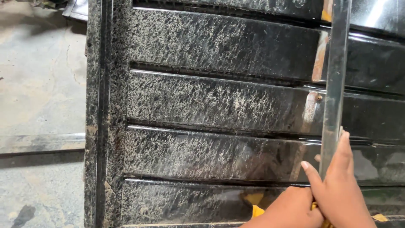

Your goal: Sanding a large black metal surface using a small piece of sandpaper and a yellow cloth for wiping.

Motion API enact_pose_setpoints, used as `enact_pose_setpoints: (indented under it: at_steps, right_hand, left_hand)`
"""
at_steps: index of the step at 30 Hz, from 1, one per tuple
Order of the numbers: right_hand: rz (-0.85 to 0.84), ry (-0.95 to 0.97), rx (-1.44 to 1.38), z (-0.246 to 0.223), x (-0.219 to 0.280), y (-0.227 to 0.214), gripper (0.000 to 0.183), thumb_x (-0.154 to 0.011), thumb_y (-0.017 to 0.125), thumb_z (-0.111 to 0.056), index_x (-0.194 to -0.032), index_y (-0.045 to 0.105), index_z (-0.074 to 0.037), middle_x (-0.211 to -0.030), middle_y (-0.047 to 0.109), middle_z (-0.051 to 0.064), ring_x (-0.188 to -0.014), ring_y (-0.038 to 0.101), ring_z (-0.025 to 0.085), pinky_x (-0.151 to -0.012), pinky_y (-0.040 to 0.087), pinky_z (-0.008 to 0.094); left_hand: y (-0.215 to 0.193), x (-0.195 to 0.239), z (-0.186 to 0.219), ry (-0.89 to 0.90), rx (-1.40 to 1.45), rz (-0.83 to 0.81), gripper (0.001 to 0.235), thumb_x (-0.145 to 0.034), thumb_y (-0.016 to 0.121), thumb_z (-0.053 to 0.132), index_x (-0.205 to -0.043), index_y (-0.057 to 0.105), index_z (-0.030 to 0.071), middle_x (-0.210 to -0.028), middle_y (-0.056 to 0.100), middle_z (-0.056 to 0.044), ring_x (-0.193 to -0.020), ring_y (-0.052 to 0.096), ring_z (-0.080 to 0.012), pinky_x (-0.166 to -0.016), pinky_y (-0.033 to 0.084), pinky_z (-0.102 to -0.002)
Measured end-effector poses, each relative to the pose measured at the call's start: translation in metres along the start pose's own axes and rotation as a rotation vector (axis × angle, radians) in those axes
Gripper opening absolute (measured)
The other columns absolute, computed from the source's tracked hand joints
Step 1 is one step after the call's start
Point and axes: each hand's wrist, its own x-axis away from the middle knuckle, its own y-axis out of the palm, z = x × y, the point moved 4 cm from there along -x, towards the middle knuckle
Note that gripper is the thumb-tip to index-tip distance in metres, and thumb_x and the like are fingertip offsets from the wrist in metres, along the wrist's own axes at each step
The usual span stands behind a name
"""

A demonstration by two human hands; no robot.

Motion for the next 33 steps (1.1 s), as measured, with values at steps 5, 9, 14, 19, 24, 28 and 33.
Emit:
enact_pose_setpoints:
  at_steps: [5,9,14,19,24,28,33]
  right_hand:
    - [0.023,-0.005,0.081,0.028,0.001,-0.001,0.111,-0.081,0.073,-0.018,-0.161,-0.002,0.001,-0.161,0.022,0.034,-0.144,0.035,0.05,-0.11,0.038,0.049]
    - [-0.095,0.038,-0.256,0.05,0.002,0.0,0.115,-0.081,0.065,0.0,-0.172,-0.005,-0.006,-0.169,0.031,0.022,-0.111,0.058,0.033,-0.083,0.051,0.04]
    - [-0.153,0.031,-0.553,0.056,0.0,0.008,0.112,-0.082,0.059,0.008,-0.174,-0.001,-0.012,-0.164,0.04,0.016,-0.089,0.064,0.017,-0.067,0.056,0.031]
    - [-0.175,0.319,-0.657,0.06,0.002,0.009,0.093,-0.086,0.067,0.007,-0.168,0.025,-0.012,-0.118,0.058,0.018,-0.067,0.061,0.02,-0.055,0.055,0.038]
    - [-0.209,0.583,-0.833,0.045,-0.003,0.009,0.05,-0.094,0.071,-0.011,-0.138,0.052,0.002,-0.091,0.062,0.014,-0.067,0.061,0.021,-0.057,0.052,0.038]
    - [-0.223,0.925,-0.943,0.01,-0.004,0.009,0.032,-0.093,0.063,-0.022,-0.119,0.055,-0.005,-0.086,0.062,0.016,-0.068,0.062,0.022,-0.059,0.051,0.038]
    - [-0.343,0.845,-1.243,0.06,-0.005,0.047,0.029,-0.094,0.072,-0.023,-0.113,0.058,-0.006,-0.081,0.055,0.009,-0.063,0.055,0.017,-0.053,0.048,0.035]
  left_hand:
    - [0.012,-0.005,-0.007,0.05,0.018,0.061,0.039,-0.093,0.057,0.023,-0.114,0.065,-0.008,-0.097,0.069,-0.031,-0.102,0.069,-0.046,-0.094,0.054,-0.048]
    - [0.025,-0.006,-0.017,-0.159,-0.15,0.131,0.05,-0.09,0.064,0.037,-0.116,0.065,-0.007,-0.097,0.069,-0.032,-0.094,0.069,-0.0488,-0.09,0.054,-0.053]
    - [0.019,-0.004,-0.013,-0.283,-0.12,0.12,0.053,-0.088,0.066,0.039,-0.104,0.066,-0.011,-0.095,0.069,-0.033,-0.096,0.07,-0.0473,-0.092,0.054,-0.052]
    - [0.006,0.005,0.018,-0.403,0.349,-0.106,0.048,-0.087,0.066,0.032,-0.123,0.064,0.0,-0.112,0.068,-0.019,-0.109,0.066,-0.0296,-0.095,0.049,-0.037]
    - [0.045,-0.008,-0.026,-0.159,0.801,-0.106,0.053,-0.081,0.067,0.011,-0.133,0.055,0.006,-0.114,0.063,-0.004,-0.11,0.061,-0.0133,-0.096,0.046,-0.028]
    - [0.047,0.005,-0.023,-0.054,0.902,-0.057,0.036,-0.09,0.072,0.004,-0.121,0.056,-0.001,-0.112,0.064,-0.006,-0.114,0.061,-0.0107,-0.105,0.046,-0.029]
    - [0.06,-0.005,-0.07,-0.149,0.757,0.134,0.025,-0.087,0.074,0.003,-0.108,0.062,-0.005,-0.104,0.069,-0.005,-0.106,0.067,-0.0134,-0.094,0.051,-0.029]
